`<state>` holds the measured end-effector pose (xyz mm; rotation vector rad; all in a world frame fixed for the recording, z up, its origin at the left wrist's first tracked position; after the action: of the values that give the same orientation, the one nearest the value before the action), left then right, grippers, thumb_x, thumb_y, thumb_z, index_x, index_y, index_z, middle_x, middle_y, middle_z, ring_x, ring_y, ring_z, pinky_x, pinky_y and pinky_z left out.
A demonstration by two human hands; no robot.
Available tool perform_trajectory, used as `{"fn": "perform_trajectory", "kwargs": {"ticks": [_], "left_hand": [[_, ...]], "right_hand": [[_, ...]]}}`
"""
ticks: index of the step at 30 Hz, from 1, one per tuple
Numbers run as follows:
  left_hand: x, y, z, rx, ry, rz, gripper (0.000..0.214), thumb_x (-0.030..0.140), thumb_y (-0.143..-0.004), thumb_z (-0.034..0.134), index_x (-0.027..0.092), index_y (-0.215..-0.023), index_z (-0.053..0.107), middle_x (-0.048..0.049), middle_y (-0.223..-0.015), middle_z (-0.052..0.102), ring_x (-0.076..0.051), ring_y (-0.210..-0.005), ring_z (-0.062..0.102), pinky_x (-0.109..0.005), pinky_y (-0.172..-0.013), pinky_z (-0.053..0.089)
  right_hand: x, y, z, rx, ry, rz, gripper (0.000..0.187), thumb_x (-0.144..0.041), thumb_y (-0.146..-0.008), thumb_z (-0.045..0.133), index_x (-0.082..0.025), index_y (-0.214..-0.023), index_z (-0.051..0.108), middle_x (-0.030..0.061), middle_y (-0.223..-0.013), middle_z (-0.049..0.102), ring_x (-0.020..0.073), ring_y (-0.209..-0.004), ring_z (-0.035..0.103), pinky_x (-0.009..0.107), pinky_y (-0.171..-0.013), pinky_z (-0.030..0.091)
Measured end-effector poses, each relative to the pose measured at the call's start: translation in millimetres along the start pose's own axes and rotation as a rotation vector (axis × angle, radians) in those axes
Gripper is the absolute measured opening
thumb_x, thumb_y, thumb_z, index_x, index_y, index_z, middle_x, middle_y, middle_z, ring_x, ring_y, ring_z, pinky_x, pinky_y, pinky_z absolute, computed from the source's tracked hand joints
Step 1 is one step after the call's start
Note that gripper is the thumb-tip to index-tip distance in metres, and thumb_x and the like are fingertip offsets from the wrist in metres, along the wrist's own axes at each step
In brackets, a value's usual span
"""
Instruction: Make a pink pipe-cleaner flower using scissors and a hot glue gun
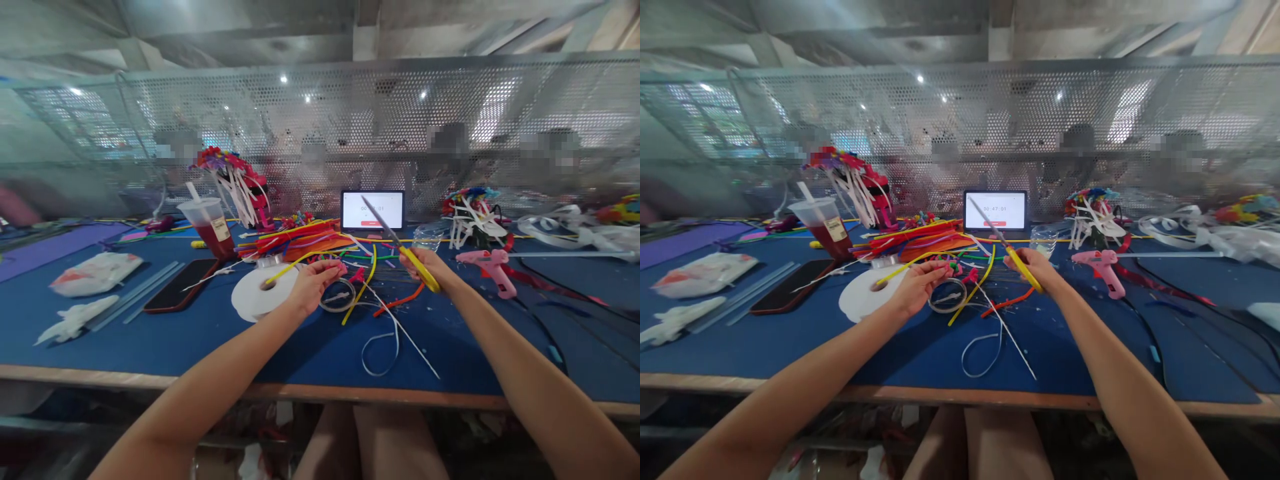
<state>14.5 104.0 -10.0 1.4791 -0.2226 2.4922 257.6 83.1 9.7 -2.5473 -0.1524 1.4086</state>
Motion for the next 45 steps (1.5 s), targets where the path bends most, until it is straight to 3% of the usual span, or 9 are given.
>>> {"fn": "perform_trajectory", "kwargs": {"ticks": [3, 5, 9, 13, 20, 30, 45], "left_hand": [[-0.1, 0.5, 0.0, -0.003, 0.012, 0.003, 0.018, 0.008, -0.055, 0.079, 0.01, -0.069, 0.068, -0.0033, -0.066, 0.07, -0.01, -0.065, 0.066, -0.021, -0.074, 0.052], [0.0, 0.4, -0.6, 0.002, 0.014, 0.004, 0.018, 0.009, -0.054, 0.08, 0.01, -0.067, 0.067, -0.0029, -0.065, 0.069, -0.01, -0.064, 0.066, -0.02, -0.073, 0.052], [3.4, 0.0, -1.6, 0.017, 0.02, 0.03, 0.018, 0.013, -0.054, 0.081, 0.01, -0.061, 0.064, -0.0005, -0.062, 0.067, -0.009, -0.062, 0.065, -0.019, -0.069, 0.053], [6.0, 0.3, -4.1, 0.056, 0.073, 0.037, 0.017, 0.011, -0.055, 0.08, 0.012, -0.061, 0.063, 0.0, -0.063, 0.067, -0.009, -0.062, 0.065, -0.019, -0.066, 0.053], [7.6, 0.8, -5.9, 0.074, 0.102, 0.03, 0.011, 0.006, -0.06, 0.073, 0.011, -0.062, 0.064, -0.0004, -0.062, 0.066, -0.007, -0.061, 0.063, -0.018, -0.068, 0.051], [9.7, 2.7, 0.4, 0.039, 0.086, 0.051, 0.011, 0.002, -0.059, 0.068, 0.012, -0.06, 0.064, 0.0009, -0.058, 0.063, -0.006, -0.052, 0.055, -0.019, -0.062, 0.049], [10.5, 3.8, 2.3, 0.023, 0.063, 0.054, 0.012, 0.006, -0.057, 0.073, 0.012, -0.063, 0.065, 0.0003, -0.062, 0.065, -0.007, -0.056, 0.059, -0.019, -0.064, 0.05]], "right_hand": [[-13.8, 11.2, 34.6, -0.175, 0.011, -0.017, 0.044, -0.061, -0.07, 0.052, -0.019, -0.082, 0.051, -0.0008, -0.068, 0.056, 0.0123, -0.056, 0.052, 0.027, -0.054, 0.044], [-22.5, 18.1, 46.4, -0.227, 0.155, -0.06, 0.04, -0.058, -0.074, 0.05, -0.019, -0.084, 0.047, 0.0012, -0.074, 0.057, 0.0143, -0.063, 0.054, 0.028, -0.059, 0.045], [-30.8, 26.0, 48.4, -0.237, 0.484, -0.095, 0.034, -0.052, -0.08, 0.045, -0.019, -0.087, 0.043, 0.0055, -0.081, 0.061, 0.0185, -0.07, 0.057, 0.03, -0.063, 0.043], [-35.2, 30.7, 47.1, -0.231, 0.707, -0.111, 0.041, -0.053, -0.079, 0.05, -0.017, -0.098, 0.044, 0.0132, -0.101, 0.062, 0.0249, -0.086, 0.061, 0.032, -0.069, 0.042], [-43.8, 34.5, 48.8, -0.167, 0.919, -0.189, 0.052, -0.057, -0.079, 0.049, -0.014, -0.109, 0.044, 0.0152, -0.108, 0.061, 0.0288, -0.088, 0.063, 0.031, -0.064, 0.039], [-51.4, 37.0, 54.7, -0.166, 1.037, -0.244, 0.055, -0.06, -0.083, 0.037, -0.013, -0.11, 0.045, 0.0166, -0.11, 0.06, 0.0291, -0.086, 0.063, 0.031, -0.06, 0.037], [-51.9, 36.9, 54.2, -0.156, 1.039, -0.227, 0.05, -0.06, -0.086, 0.033, -0.015, -0.106, 0.045, 0.0142, -0.103, 0.061, 0.026, -0.079, 0.063, 0.029, -0.055, 0.032]]}}
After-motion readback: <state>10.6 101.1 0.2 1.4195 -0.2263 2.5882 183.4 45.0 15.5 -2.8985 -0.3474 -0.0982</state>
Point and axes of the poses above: each hand's wrist, its own y-axis away from the middle knuckle, its own z-axis out of the palm, x = y × z, the point moved 8 cm from there along -y, towards the middle knuckle
